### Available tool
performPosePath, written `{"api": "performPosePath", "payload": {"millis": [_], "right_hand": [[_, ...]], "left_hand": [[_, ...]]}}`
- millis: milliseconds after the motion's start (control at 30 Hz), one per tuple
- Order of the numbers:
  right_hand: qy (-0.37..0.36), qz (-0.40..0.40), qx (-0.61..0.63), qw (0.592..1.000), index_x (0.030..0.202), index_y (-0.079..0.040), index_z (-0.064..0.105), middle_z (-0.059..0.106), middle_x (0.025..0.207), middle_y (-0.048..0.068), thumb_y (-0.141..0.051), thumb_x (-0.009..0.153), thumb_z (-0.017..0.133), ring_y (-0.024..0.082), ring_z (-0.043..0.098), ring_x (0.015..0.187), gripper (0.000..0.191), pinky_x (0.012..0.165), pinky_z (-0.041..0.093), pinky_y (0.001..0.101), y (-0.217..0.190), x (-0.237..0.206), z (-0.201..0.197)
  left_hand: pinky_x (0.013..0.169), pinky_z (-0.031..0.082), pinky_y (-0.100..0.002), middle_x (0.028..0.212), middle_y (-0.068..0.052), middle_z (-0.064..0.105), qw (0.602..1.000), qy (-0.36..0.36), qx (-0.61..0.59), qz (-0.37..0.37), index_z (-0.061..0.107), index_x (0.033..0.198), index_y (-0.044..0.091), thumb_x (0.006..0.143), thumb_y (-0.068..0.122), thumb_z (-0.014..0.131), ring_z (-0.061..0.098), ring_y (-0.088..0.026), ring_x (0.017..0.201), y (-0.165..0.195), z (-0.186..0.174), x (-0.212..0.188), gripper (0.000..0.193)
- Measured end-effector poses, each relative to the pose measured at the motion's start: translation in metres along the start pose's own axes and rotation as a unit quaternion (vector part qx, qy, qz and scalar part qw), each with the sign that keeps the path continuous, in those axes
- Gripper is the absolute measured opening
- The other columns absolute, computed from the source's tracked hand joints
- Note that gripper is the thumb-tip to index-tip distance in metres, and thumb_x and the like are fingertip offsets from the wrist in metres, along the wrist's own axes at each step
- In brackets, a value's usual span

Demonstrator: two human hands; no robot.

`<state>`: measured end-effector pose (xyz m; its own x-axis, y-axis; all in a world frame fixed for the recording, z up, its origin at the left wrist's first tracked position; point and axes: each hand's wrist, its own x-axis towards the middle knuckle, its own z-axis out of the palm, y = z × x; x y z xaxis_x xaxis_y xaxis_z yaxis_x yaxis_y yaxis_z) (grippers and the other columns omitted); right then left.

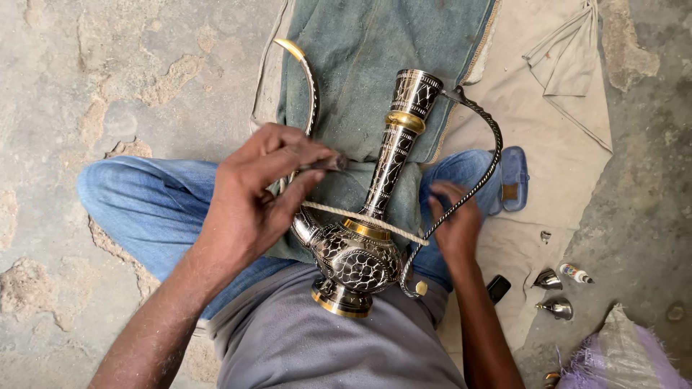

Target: The person sits cross-legged on the floor and uses a hammer and chisel to shape and decorate a silver-colored metal vessel with a curved handle. They repeatedly reposition the chisel and strike it with the hammer to create patterns on the vessel's surface.

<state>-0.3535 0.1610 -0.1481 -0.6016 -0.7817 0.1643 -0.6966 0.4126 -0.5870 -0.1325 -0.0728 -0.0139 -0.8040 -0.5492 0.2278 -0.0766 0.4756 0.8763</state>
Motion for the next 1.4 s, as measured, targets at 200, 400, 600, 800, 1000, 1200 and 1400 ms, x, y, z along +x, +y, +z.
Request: {"api": "performPosePath", "payload": {"millis": [200, 400, 600, 800, 1000, 1200, 1400], "right_hand": [[-0.095, -0.052, -0.122, 0.987, 0.127, 0.000, 0.058, 0.070, 0.123, 0.016, -0.002, 0.094, 0.067, 0.028, 0.067, 0.114, 0.034, 0.103, 0.053, 0.0403, -0.024, 0.062, 0.064], [-0.073, 0.105, 0.290, 0.949, 0.145, -0.002, 0.044, 0.065, 0.134, 0.015, -0.004, 0.102, 0.062, 0.025, 0.065, 0.121, 0.046, 0.107, 0.054, 0.0396, -0.035, 0.064, 0.088], [0.116, 0.241, 0.660, 0.702, 0.152, -0.007, 0.039, 0.066, 0.126, 0.015, -0.021, 0.107, 0.055, 0.024, 0.067, 0.106, 0.049, 0.086, 0.059, 0.0422, -0.047, -0.014, 0.057], [0.051, 0.422, 0.428, 0.798, 0.141, -0.001, 0.050, 0.069, 0.103, 0.012, 0.002, 0.092, 0.063, 0.026, 0.069, 0.079, 0.052, 0.061, 0.059, 0.0354, -0.017, -0.094, 0.037], [0.154, 0.152, 0.439, 0.872, 0.157, -0.009, 0.038, 0.065, 0.107, 0.012, 0.015, 0.092, 0.073, 0.022, 0.067, 0.097, 0.078, 0.088, 0.066, 0.0439, -0.044, -0.070, -0.055], [0.008, 0.134, 0.220, 0.966, 0.117, 0.001, 0.054, 0.061, 0.101, 0.013, 0.023, 0.094, 0.072, 0.020, 0.062, 0.098, 0.037, 0.095, 0.060, 0.0379, -0.112, -0.029, -0.115], [-0.100, 0.087, -0.222, 0.966, 0.101, 0.005, 0.064, 0.066, 0.094, 0.011, 0.014, 0.096, 0.075, 0.014, 0.064, 0.080, 0.016, 0.077, 0.054, 0.0290, -0.143, 0.016, -0.139]], "left_hand": [[0.076, 0.063, -0.022, 0.103, -0.001, 0.071, 0.954, -0.058, -0.253, -0.151, 0.065, 0.110, 0.004, 0.098, 0.008, 0.072, 0.070, -0.006, 0.085, -0.027, 0.014, 0.014, 0.014], [0.071, 0.063, -0.020, 0.095, -0.002, 0.071, 0.969, -0.083, -0.218, -0.083, 0.070, 0.124, 0.007, 0.091, 0.006, 0.080, 0.067, -0.005, 0.080, -0.058, 0.019, 0.008, 0.034], [0.075, 0.064, -0.022, 0.098, -0.003, 0.074, 0.965, -0.065, -0.249, -0.052, 0.068, 0.131, 0.007, 0.091, 0.004, 0.080, 0.070, -0.005, 0.085, -0.077, 0.017, -0.006, 0.043], [0.070, 0.064, -0.023, 0.095, -0.004, 0.072, 0.966, -0.107, -0.237, -0.014, 0.062, 0.134, 0.007, 0.093, 0.007, 0.079, 0.073, -0.008, 0.083, -0.074, 0.024, 0.007, 0.045], [0.067, 0.058, -0.037, 0.099, -0.012, 0.073, 0.970, -0.149, -0.186, 0.040, 0.060, 0.136, 0.009, 0.095, 0.014, 0.075, 0.074, -0.020, 0.081, -0.079, 0.018, 0.008, 0.044], [0.084, 0.061, -0.043, 0.114, -0.013, 0.074, 0.960, -0.104, -0.189, 0.178, 0.056, 0.135, 0.006, 0.101, 0.019, 0.071, 0.077, -0.031, 0.102, -0.098, 0.007, -0.004, 0.040], [0.072, 0.058, -0.042, 0.096, -0.013, 0.073, 0.970, -0.094, -0.206, 0.089, 0.054, 0.127, 0.005, 0.096, 0.015, 0.075, 0.077, -0.028, 0.088, -0.107, 0.010, -0.012, 0.039]]}}
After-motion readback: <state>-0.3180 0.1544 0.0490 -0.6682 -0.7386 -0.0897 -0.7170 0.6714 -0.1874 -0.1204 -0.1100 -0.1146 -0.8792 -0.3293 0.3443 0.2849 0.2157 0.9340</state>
